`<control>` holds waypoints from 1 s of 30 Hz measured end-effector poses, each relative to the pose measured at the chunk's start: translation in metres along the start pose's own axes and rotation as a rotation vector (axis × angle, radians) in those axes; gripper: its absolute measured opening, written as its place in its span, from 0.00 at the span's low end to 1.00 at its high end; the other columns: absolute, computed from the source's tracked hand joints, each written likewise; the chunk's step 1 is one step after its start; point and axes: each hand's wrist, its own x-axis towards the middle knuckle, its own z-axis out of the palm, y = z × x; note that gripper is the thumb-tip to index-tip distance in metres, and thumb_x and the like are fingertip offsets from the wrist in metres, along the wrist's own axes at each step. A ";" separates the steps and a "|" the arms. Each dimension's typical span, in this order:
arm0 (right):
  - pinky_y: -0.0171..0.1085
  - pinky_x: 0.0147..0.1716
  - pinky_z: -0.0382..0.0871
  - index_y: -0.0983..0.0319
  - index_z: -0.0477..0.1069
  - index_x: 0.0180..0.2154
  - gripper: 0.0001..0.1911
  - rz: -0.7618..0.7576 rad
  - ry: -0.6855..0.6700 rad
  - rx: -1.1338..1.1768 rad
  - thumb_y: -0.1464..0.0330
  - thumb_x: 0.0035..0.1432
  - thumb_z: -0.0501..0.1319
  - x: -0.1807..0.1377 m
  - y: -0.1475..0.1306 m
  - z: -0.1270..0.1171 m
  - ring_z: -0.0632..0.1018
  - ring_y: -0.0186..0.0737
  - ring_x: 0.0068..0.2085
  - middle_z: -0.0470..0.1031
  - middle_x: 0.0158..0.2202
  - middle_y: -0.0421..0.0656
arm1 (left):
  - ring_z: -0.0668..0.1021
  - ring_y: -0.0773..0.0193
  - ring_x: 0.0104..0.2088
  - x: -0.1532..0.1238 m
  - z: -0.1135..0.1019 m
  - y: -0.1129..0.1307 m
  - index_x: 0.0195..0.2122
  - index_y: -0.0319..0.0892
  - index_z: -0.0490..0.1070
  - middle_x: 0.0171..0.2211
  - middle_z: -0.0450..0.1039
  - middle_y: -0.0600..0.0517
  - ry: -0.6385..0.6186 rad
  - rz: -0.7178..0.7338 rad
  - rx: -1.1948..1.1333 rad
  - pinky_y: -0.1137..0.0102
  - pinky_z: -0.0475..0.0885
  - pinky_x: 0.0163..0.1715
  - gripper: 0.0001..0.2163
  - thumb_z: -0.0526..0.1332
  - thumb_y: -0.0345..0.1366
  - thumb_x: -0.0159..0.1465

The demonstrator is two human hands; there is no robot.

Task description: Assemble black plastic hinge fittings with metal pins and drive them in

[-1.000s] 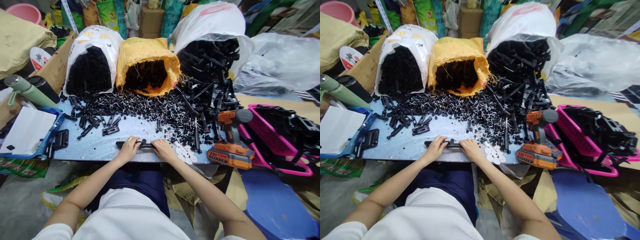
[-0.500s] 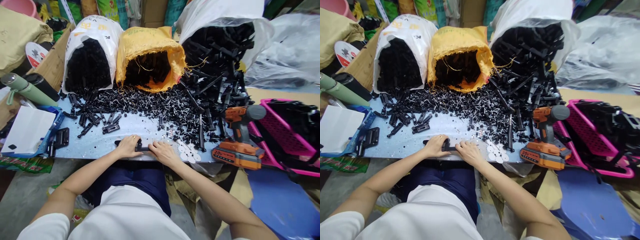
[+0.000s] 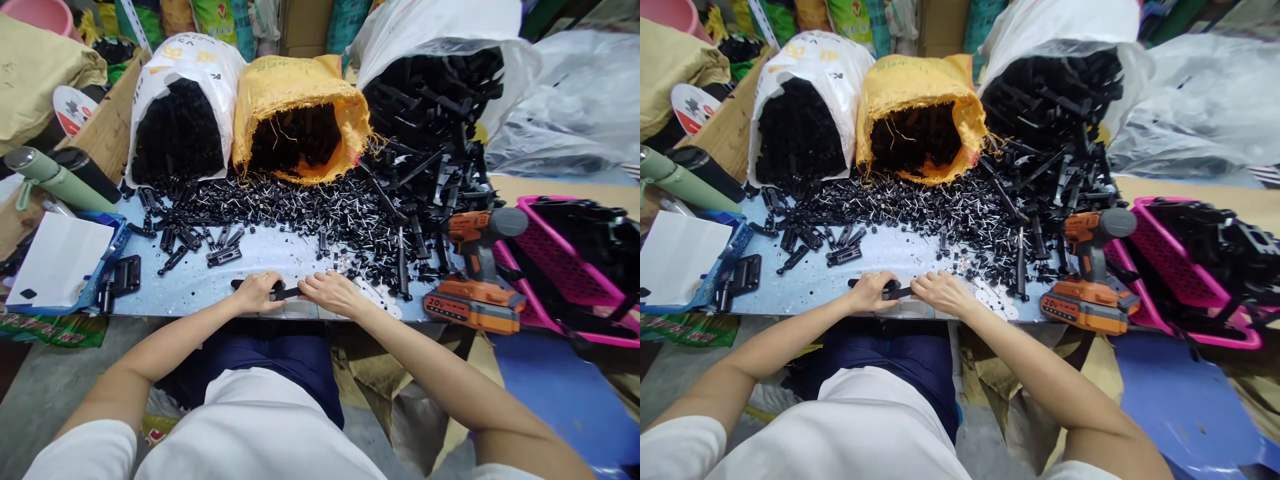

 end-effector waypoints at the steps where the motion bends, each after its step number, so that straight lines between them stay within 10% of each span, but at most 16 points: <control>1: 0.38 0.31 0.49 0.60 0.67 0.41 0.16 -0.005 0.008 -0.010 0.60 0.67 0.45 -0.001 0.001 0.003 0.69 0.39 0.33 0.71 0.34 0.45 | 0.76 0.56 0.37 0.000 0.001 0.002 0.43 0.39 0.63 0.36 0.72 0.47 -0.008 -0.010 0.004 0.66 0.68 0.37 0.21 0.62 0.48 0.56; 10: 0.37 0.37 0.56 0.61 0.69 0.42 0.20 0.113 0.036 0.195 0.55 0.64 0.47 -0.005 0.015 0.038 0.69 0.41 0.40 0.72 0.42 0.45 | 0.71 0.56 0.47 0.036 -0.013 -0.025 0.51 0.39 0.62 0.47 0.69 0.43 -0.042 -0.082 0.042 0.65 0.65 0.45 0.18 0.55 0.44 0.63; 13: 0.38 0.41 0.58 0.62 0.69 0.46 0.20 0.212 0.102 0.273 0.58 0.65 0.47 0.038 0.034 0.040 0.68 0.43 0.43 0.71 0.43 0.47 | 0.69 0.56 0.49 0.071 -0.030 -0.057 0.46 0.37 0.68 0.45 0.71 0.41 0.118 -0.407 0.181 0.62 0.62 0.48 0.12 0.48 0.28 0.65; 17: 0.39 0.42 0.60 0.64 0.69 0.48 0.16 0.366 0.160 0.295 0.68 0.64 0.49 0.119 0.057 0.048 0.67 0.45 0.45 0.70 0.45 0.51 | 0.69 0.52 0.48 0.092 -0.048 -0.079 0.34 0.34 0.73 0.38 0.73 0.38 0.129 -0.472 0.184 0.60 0.63 0.47 0.10 0.52 0.23 0.61; 21: 0.37 0.40 0.64 0.65 0.73 0.39 0.12 0.375 0.130 0.387 0.74 0.60 0.52 0.138 0.062 0.057 0.71 0.41 0.41 0.72 0.39 0.49 | 0.74 0.58 0.40 0.047 -0.051 -0.071 0.36 0.35 0.75 0.36 0.75 0.43 0.207 -0.487 -0.047 0.66 0.67 0.41 0.08 0.58 0.32 0.61; 26: 0.35 0.36 0.71 0.63 0.71 0.34 0.09 0.392 0.463 0.892 0.64 0.57 0.60 0.071 0.031 0.059 0.75 0.36 0.35 0.74 0.34 0.44 | 0.73 0.67 0.24 -0.035 -0.028 -0.050 0.32 0.35 0.75 0.25 0.75 0.48 0.411 -0.751 -1.096 0.72 0.65 0.26 0.18 0.67 0.47 0.49; 30: 0.35 0.31 0.72 0.62 0.72 0.31 0.10 0.424 0.579 1.027 0.61 0.55 0.61 0.038 0.003 0.052 0.75 0.36 0.31 0.74 0.30 0.43 | 0.69 0.72 0.20 -0.053 -0.016 -0.041 0.27 0.35 0.74 0.20 0.72 0.52 0.507 -0.869 -1.269 0.75 0.62 0.23 0.20 0.72 0.46 0.39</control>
